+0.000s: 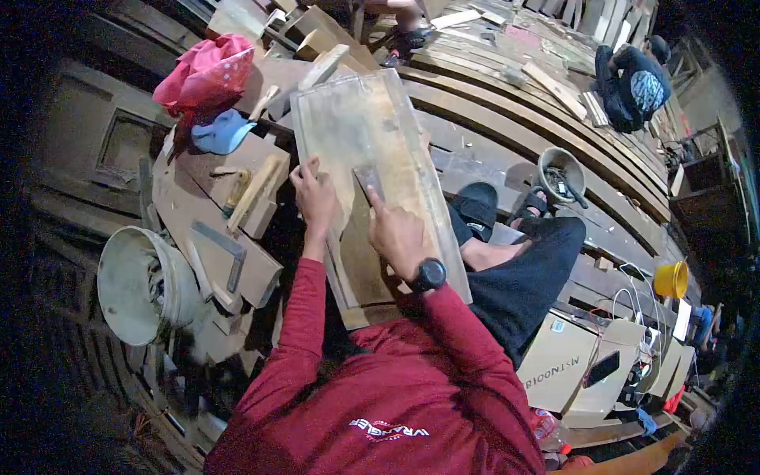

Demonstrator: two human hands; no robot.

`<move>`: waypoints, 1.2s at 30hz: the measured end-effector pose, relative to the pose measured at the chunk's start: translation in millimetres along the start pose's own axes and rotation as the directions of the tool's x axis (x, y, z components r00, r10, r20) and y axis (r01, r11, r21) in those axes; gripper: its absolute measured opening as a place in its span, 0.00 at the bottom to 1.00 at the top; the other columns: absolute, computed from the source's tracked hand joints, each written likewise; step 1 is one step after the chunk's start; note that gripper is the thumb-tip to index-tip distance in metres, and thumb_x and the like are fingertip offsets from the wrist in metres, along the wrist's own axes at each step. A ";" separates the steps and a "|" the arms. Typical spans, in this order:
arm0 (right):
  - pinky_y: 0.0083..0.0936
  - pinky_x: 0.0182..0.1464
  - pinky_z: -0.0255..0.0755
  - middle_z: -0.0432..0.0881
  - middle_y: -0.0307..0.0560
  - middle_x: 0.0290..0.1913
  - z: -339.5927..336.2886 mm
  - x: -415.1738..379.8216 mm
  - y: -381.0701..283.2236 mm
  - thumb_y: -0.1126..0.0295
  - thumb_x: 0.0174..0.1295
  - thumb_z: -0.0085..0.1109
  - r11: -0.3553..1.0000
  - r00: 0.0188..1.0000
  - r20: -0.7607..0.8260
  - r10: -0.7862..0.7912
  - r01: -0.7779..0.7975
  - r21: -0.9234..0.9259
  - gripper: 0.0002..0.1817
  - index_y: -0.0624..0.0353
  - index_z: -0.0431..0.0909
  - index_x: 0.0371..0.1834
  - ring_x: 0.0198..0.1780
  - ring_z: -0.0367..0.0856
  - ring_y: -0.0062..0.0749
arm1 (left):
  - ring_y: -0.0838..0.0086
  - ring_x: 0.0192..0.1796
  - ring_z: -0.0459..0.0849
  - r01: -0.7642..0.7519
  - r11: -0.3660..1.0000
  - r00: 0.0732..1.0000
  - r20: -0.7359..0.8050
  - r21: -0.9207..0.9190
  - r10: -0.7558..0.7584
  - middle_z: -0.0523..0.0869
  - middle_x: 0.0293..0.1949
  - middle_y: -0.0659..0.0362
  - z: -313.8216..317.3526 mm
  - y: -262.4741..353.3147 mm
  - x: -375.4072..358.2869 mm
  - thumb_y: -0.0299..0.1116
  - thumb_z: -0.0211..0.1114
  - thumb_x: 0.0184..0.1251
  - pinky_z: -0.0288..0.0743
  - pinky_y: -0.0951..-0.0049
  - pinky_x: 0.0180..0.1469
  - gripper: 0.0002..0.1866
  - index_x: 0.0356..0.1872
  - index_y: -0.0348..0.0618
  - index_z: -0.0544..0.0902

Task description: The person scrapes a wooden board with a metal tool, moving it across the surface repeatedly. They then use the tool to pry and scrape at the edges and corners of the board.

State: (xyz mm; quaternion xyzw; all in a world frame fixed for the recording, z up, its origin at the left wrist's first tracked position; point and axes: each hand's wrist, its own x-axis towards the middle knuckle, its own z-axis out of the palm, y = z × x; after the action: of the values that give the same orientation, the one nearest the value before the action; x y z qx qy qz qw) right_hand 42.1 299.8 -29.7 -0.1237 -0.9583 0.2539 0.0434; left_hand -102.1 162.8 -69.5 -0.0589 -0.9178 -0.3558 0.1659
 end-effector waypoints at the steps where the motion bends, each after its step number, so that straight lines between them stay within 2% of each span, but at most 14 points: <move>1: 0.52 0.34 0.78 0.85 0.62 0.28 -0.5 -12.0 2.7 0.67 0.59 0.59 1.000 1.000 0.017 -0.006 0.006 -0.001 0.37 0.39 0.70 0.77 0.29 0.85 0.58 | 0.44 0.55 0.82 0.000 1.000 1.000 -0.006 0.006 0.000 0.73 0.61 0.44 1.2 -0.9 2.0 0.31 0.61 0.68 0.78 0.50 0.56 0.20 0.60 0.49 0.76; 4: 0.53 0.35 0.78 0.83 0.64 0.26 -10.1 -71.1 10.1 0.67 0.58 0.60 1.000 0.997 0.073 -0.016 0.016 0.013 0.39 0.38 0.70 0.78 0.29 0.85 0.61 | 0.44 0.56 0.82 -0.030 0.999 0.999 -0.021 -0.012 0.029 0.73 0.61 0.45 4.4 -3.7 3.5 0.32 0.61 0.68 0.78 0.48 0.56 0.20 0.61 0.49 0.76; 5: 0.54 0.35 0.78 0.83 0.65 0.26 -15.8 -87.0 6.0 0.66 0.58 0.60 0.997 0.983 0.168 0.073 -0.071 -0.016 0.38 0.35 0.71 0.77 0.29 0.85 0.61 | 0.44 0.56 0.82 -0.024 1.000 0.999 -0.025 -0.015 0.024 0.72 0.61 0.45 6.6 -6.4 1.4 0.32 0.60 0.68 0.78 0.48 0.56 0.20 0.61 0.49 0.75; 7: 0.53 0.35 0.79 0.83 0.65 0.26 -20.3 -95.2 5.8 0.64 0.59 0.60 0.996 0.979 0.184 0.088 -0.085 -0.025 0.37 0.32 0.72 0.77 0.29 0.85 0.60 | 0.44 0.56 0.82 -0.008 1.000 0.999 -0.042 -0.015 0.008 0.72 0.61 0.45 8.2 -8.6 -5.6 0.32 0.60 0.69 0.78 0.48 0.55 0.19 0.60 0.48 0.76; 9: 0.53 0.35 0.79 0.83 0.64 0.25 -15.9 -82.3 7.8 0.63 0.59 0.61 0.999 0.994 0.103 0.030 -0.027 -0.029 0.37 0.33 0.72 0.77 0.28 0.85 0.60 | 0.44 0.56 0.82 0.049 0.999 0.999 -0.013 -0.011 -0.049 0.72 0.61 0.45 6.0 -0.1 1.0 0.32 0.60 0.70 0.77 0.48 0.56 0.18 0.60 0.48 0.76; 11: 0.53 0.34 0.79 0.82 0.63 0.23 -0.4 -52.1 11.4 0.63 0.60 0.60 0.999 0.998 -0.030 -0.054 0.054 0.004 0.37 0.33 0.71 0.77 0.27 0.84 0.60 | 0.44 0.56 0.82 -0.002 1.000 0.999 -0.037 -0.002 0.002 0.73 0.59 0.45 4.9 -1.3 0.6 0.32 0.61 0.69 0.77 0.48 0.56 0.19 0.61 0.49 0.76; 13: 0.53 0.33 0.78 0.82 0.63 0.23 19.6 -16.8 13.4 0.65 0.60 0.59 0.999 0.994 -0.106 -0.030 0.026 -0.038 0.36 0.34 0.71 0.77 0.27 0.84 0.60 | 0.45 0.56 0.82 -0.010 1.000 1.000 -0.022 -0.009 0.009 0.73 0.59 0.45 1.1 0.2 -0.1 0.31 0.61 0.68 0.78 0.49 0.56 0.20 0.61 0.49 0.76; 16: 0.53 0.31 0.77 0.82 0.62 0.23 17.9 -2.5 7.7 0.67 0.59 0.59 0.999 0.992 -0.118 -0.033 0.031 -0.015 0.36 0.35 0.72 0.76 0.26 0.83 0.59 | 0.45 0.56 0.82 -0.029 0.999 0.999 -0.033 -0.017 0.028 0.73 0.59 0.45 1.0 -0.8 -0.3 0.31 0.61 0.67 0.78 0.49 0.56 0.20 0.60 0.48 0.76; 17: 0.51 0.30 0.78 0.84 0.61 0.24 12.2 -10.8 4.5 0.67 0.62 0.58 0.998 0.995 -0.077 -0.061 0.059 -0.023 0.35 0.44 0.71 0.76 0.24 0.84 0.56 | 0.45 0.56 0.82 -0.021 1.000 0.999 -0.033 -0.014 0.020 0.73 0.59 0.45 -0.1 0.2 3.5 0.31 0.61 0.67 0.78 0.49 0.56 0.20 0.60 0.48 0.76; 23: 0.52 0.29 0.76 0.80 0.61 0.20 -2.7 -88.0 6.5 0.67 0.57 0.60 1.000 0.994 0.111 0.007 -0.004 -0.030 0.38 0.42 0.71 0.77 0.22 0.82 0.57 | 0.44 0.57 0.81 0.000 1.000 1.000 -0.028 -0.021 -0.001 0.73 0.60 0.44 3.4 -0.9 -0.6 0.30 0.61 0.67 0.77 0.49 0.57 0.20 0.60 0.47 0.77; 27: 0.52 0.31 0.76 0.81 0.60 0.21 5.9 -42.5 7.4 0.67 0.57 0.59 0.994 0.995 -0.013 -0.097 0.096 -0.046 0.38 0.41 0.70 0.78 0.23 0.82 0.57 | 0.46 0.59 0.80 0.002 1.000 0.999 -0.040 -0.020 -0.002 0.74 0.61 0.47 5.2 -1.1 0.8 0.33 0.59 0.71 0.75 0.50 0.59 0.18 0.61 0.46 0.76; 31: 0.49 0.30 0.77 0.84 0.56 0.24 14.2 23.6 -1.7 0.69 0.59 0.59 0.994 0.990 -0.105 -0.091 0.084 -0.070 0.35 0.45 0.74 0.75 0.25 0.85 0.53 | 0.46 0.61 0.80 0.035 0.999 0.999 -0.008 -0.003 -0.035 0.74 0.61 0.48 0.0 3.9 -0.4 0.33 0.60 0.70 0.75 0.50 0.60 0.19 0.61 0.48 0.76; 35: 0.49 0.29 0.77 0.84 0.57 0.23 3.6 -8.1 -6.6 0.67 0.58 0.60 0.998 0.994 -0.088 -0.069 0.070 0.005 0.33 0.46 0.76 0.73 0.25 0.85 0.54 | 0.44 0.57 0.81 -0.024 1.000 0.999 -0.047 -0.009 0.024 0.74 0.60 0.45 4.9 -3.7 0.5 0.32 0.61 0.68 0.78 0.48 0.56 0.20 0.60 0.48 0.76; 36: 0.50 0.29 0.76 0.83 0.58 0.23 -1.4 -28.2 -4.6 0.66 0.58 0.61 0.996 0.996 -0.038 -0.076 0.074 -0.058 0.35 0.46 0.74 0.75 0.25 0.85 0.54 | 0.44 0.57 0.81 -0.010 1.000 0.999 -0.031 0.001 0.010 0.73 0.60 0.45 1.8 -0.5 0.0 0.31 0.62 0.68 0.77 0.48 0.56 0.20 0.61 0.48 0.76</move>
State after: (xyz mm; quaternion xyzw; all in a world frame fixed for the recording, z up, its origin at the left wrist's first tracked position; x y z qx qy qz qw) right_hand 68.5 289.3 -26.8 -0.0938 -0.9680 0.2222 0.0688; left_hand -102.7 163.6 -71.1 -0.0578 -0.9149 -0.3557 0.1819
